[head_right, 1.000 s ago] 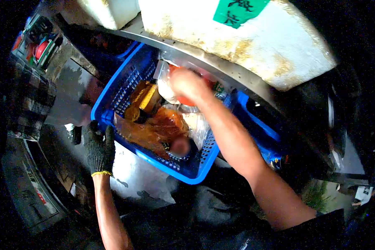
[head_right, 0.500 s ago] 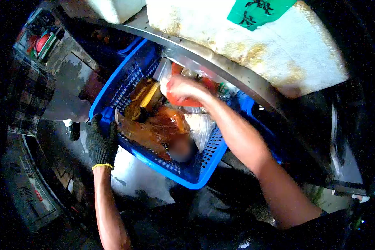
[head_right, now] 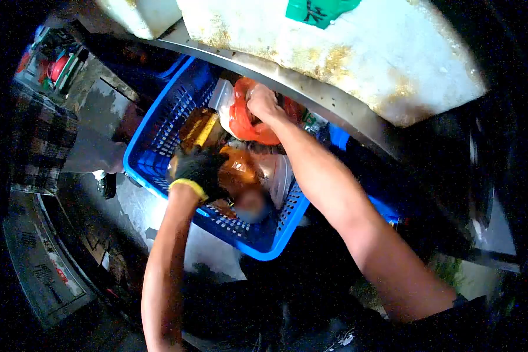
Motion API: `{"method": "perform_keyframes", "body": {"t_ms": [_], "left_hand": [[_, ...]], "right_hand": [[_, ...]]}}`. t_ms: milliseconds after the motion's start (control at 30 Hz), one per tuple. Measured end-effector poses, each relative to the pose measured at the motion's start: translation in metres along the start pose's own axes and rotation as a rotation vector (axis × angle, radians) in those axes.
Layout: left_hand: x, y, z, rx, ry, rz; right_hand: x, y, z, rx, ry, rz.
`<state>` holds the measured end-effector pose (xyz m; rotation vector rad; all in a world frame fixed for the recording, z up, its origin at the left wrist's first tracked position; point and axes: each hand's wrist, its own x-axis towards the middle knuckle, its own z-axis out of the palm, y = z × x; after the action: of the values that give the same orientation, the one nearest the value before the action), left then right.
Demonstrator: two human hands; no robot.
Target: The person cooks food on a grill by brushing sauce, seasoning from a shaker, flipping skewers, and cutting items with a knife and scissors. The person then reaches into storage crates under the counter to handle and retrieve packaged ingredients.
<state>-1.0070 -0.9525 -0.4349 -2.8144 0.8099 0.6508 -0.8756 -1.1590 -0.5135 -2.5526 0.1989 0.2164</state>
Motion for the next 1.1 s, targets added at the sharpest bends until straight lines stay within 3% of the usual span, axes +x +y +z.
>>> {"method": "perform_keyframes", "body": {"t_ms": [33,167,200,267,300,333,400,433,467,533,633,733,800,933,1000,1033,1100], "left_hand": [[0.021,0.005,0.022,0.045,-0.017,-0.157],[0.104,-0.004,0.149,0.033,-0.039,-0.473],[0.099,-0.009,0.128,0.031,-0.043,-0.477],[0.076,-0.02,0.066,-0.133,-0.174,-0.125],[0.069,-0.032,0.058,-0.059,-0.014,0.01],[0.059,-0.036,0.032,-0.181,0.063,-0.077],[0.058,-0.061,0.035,-0.31,0.482,-0.066],[0.044,-0.067,0.02,-0.384,0.642,-0.054],[0.037,-0.072,0.01,-0.463,0.736,-0.081],[0.027,-0.083,-0.009,-0.504,0.638,-0.227],[0.02,-0.091,0.01,-0.507,0.725,-0.208],[0.017,-0.084,0.022,-0.565,0.696,-0.23],[0.016,-0.073,0.027,-0.48,0.625,-0.311],[0.011,-0.077,0.023,-0.462,0.679,-0.393],[0.012,-0.079,0.026,-0.448,0.74,-0.351],[0.013,-0.08,0.029,-0.404,0.669,-0.301],[0.008,-0.077,0.033,-0.431,0.595,-0.204]], "right_hand": [[0.006,0.005,0.009,0.034,0.13,-0.081],[0.002,-0.013,0.0,-0.037,0.043,-0.008],[0.007,-0.008,0.004,-0.08,0.033,-0.04],[0.016,0.013,0.021,-0.16,0.0,-0.085],[0.041,0.034,0.043,-0.289,0.045,-0.188],[0.016,0.012,0.03,-0.028,0.337,-0.028],[0.042,0.019,0.031,-0.136,0.052,0.09],[0.014,-0.007,-0.002,-0.009,0.084,0.086],[-0.004,-0.024,-0.026,-0.091,0.14,-0.018],[0.002,-0.019,-0.028,-0.031,0.466,-0.2],[-0.001,-0.025,-0.036,-0.009,0.573,-0.465],[-0.009,-0.041,-0.026,0.059,0.565,-0.577],[-0.022,-0.053,-0.02,0.311,0.426,-0.669],[-0.04,-0.062,-0.022,0.415,0.378,-0.643],[-0.041,-0.063,-0.023,0.478,0.324,-0.658],[-0.046,-0.064,-0.022,0.519,0.209,-0.595],[-0.056,-0.071,-0.026,0.391,0.208,-0.777]]}}
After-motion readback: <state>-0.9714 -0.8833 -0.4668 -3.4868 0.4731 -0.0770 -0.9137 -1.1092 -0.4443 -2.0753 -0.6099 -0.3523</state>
